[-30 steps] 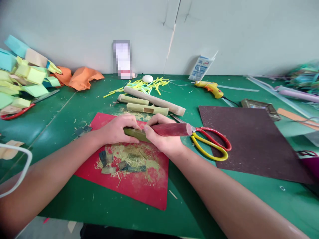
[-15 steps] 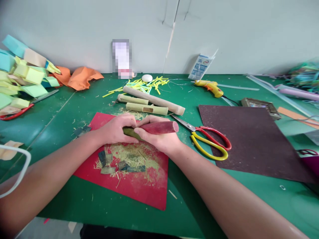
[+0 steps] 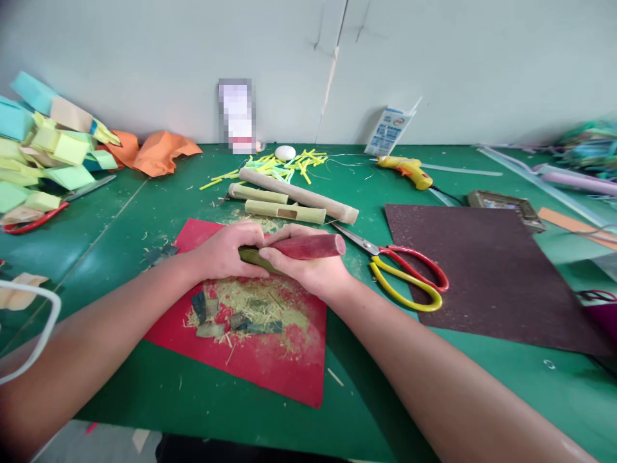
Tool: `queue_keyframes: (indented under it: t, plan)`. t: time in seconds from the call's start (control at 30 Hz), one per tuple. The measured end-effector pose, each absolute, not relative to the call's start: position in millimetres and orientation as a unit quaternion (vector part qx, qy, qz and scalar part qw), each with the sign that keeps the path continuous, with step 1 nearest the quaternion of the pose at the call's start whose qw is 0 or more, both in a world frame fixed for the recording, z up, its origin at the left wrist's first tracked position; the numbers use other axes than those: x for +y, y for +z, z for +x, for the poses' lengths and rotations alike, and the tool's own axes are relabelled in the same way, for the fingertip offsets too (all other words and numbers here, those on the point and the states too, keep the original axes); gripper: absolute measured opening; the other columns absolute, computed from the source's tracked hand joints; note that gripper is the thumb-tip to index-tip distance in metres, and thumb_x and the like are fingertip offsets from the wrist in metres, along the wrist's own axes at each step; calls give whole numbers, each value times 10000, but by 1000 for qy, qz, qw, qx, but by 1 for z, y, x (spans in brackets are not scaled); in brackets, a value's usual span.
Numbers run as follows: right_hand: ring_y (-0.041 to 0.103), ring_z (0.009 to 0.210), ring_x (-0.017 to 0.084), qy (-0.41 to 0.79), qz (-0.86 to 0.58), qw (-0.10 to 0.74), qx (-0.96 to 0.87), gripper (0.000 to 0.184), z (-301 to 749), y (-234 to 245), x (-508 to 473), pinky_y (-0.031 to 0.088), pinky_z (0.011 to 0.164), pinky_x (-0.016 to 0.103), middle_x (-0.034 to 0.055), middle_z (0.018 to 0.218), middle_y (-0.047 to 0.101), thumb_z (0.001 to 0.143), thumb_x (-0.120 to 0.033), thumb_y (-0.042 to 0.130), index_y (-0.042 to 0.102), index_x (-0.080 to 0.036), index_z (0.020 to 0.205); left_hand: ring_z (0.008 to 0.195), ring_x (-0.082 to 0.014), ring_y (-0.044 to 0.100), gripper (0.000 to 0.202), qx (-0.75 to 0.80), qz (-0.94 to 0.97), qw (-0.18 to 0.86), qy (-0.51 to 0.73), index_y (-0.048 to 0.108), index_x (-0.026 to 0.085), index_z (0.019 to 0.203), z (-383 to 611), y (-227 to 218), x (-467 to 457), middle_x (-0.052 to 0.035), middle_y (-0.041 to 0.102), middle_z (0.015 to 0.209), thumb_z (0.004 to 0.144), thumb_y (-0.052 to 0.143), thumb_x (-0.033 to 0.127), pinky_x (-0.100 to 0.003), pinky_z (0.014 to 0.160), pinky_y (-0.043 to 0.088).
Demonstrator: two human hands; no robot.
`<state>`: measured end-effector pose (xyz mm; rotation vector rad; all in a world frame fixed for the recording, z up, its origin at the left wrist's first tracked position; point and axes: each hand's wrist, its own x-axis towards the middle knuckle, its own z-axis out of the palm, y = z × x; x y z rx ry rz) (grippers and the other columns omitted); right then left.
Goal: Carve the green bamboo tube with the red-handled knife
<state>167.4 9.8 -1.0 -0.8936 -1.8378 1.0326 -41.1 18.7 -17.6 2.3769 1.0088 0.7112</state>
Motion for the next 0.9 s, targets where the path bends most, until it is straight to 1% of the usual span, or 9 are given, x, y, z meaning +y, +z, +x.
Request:
queue_keyframes:
  t: [0.27,0.67,0.9]
  plan:
    - [692,698,156,406,-355,415,-733,167,168,-2,11,571,659,279,13,808,749,733,-352,780,718,-214,806,806,-171,542,317,365,867,221,257,630,186,829,-41,-16,18,-5,573,809,709,777,440,-315,733,422]
    - [692,721,170,423,-361,415,-720,238,168,-4,13,571,672,293,23,821,747,705,-406,794,712,-207,808,826,-176,548,334,367,867,225,252,639,185,858,-41,-18,19,-9,579,832,709,773,453,-321,745,430]
    - [675,685,157,388,-361,409,-743,201,167,-1,10,547,635,277,19,807,745,730,-391,766,715,-214,809,812,-172,543,326,375,864,225,250,627,191,828,-41,-15,18,-3,580,812,700,780,450,-305,733,416]
